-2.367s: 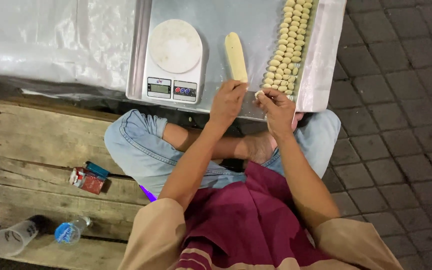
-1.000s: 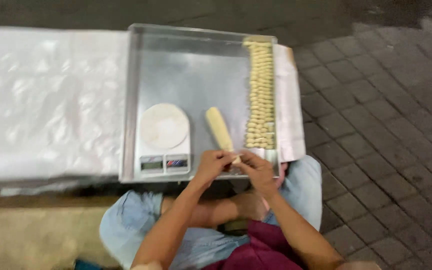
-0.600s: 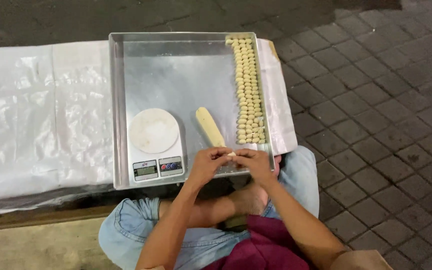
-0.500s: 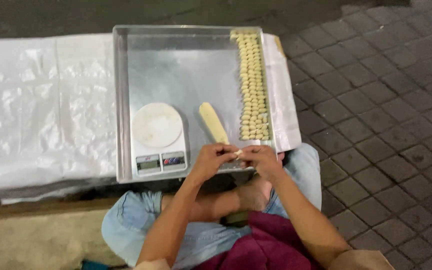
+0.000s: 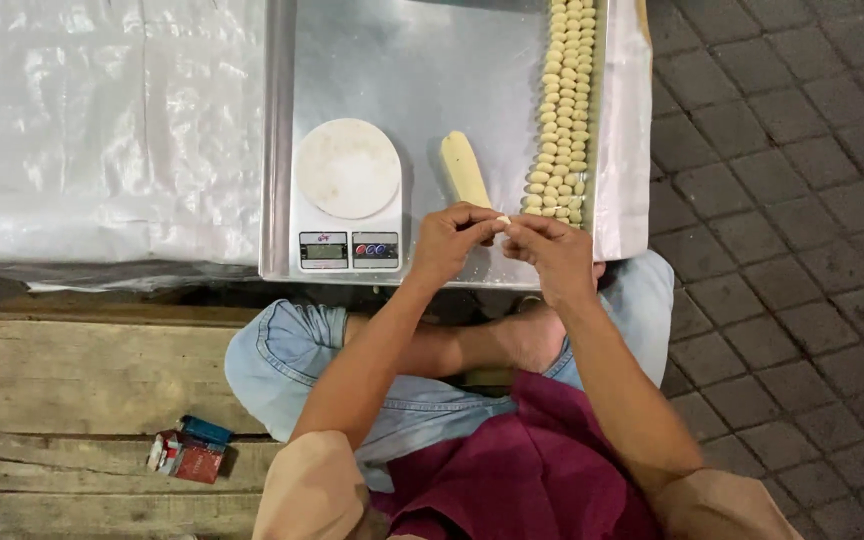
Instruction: Shaping small dough balls by hand, rolling them between palms, and arranging them in rows in a metal tray.
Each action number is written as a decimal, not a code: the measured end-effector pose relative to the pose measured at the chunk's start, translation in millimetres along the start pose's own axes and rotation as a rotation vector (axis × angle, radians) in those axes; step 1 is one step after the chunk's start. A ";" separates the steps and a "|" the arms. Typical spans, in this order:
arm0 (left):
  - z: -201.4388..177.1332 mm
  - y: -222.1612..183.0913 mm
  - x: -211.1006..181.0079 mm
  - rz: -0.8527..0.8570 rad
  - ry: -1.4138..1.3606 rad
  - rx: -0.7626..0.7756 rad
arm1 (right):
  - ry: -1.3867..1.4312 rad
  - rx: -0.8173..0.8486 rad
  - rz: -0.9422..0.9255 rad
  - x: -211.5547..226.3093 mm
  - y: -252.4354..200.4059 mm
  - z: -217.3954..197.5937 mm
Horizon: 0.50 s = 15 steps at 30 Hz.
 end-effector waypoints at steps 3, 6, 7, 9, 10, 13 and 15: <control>-3.8 1.0 25.0 -0.159 -0.183 -0.044 | -0.055 -0.012 -0.142 19.3 -10.7 11.2; -2.4 2.8 54.5 -0.354 -0.361 0.012 | -0.128 0.041 -0.296 23.9 -6.1 12.8; 0.1 1.5 59.0 -0.412 -0.389 0.054 | -0.088 0.093 -0.324 21.0 -3.7 14.2; -0.3 2.6 61.0 -0.470 -0.413 0.098 | -0.045 0.142 -0.351 16.9 -1.3 16.0; 5.0 0.3 63.1 -0.526 -0.437 0.162 | -0.008 0.187 -0.363 16.5 -4.3 18.7; 13.3 -8.1 44.2 -0.578 -0.447 0.258 | -0.034 0.253 -0.431 26.2 -7.6 23.2; 21.4 -14.9 40.7 -0.587 -0.435 0.293 | -0.096 0.265 -0.478 31.6 -12.7 24.5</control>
Point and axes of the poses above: each hand's wrist, its own y-axis towards the middle knuckle, its own z-axis out of the palm, x = y × z, the point moved 9 cm from there along y, towards the middle knuckle, and after that the axes turned 7 degrees about -z, right-handed, at the moved point
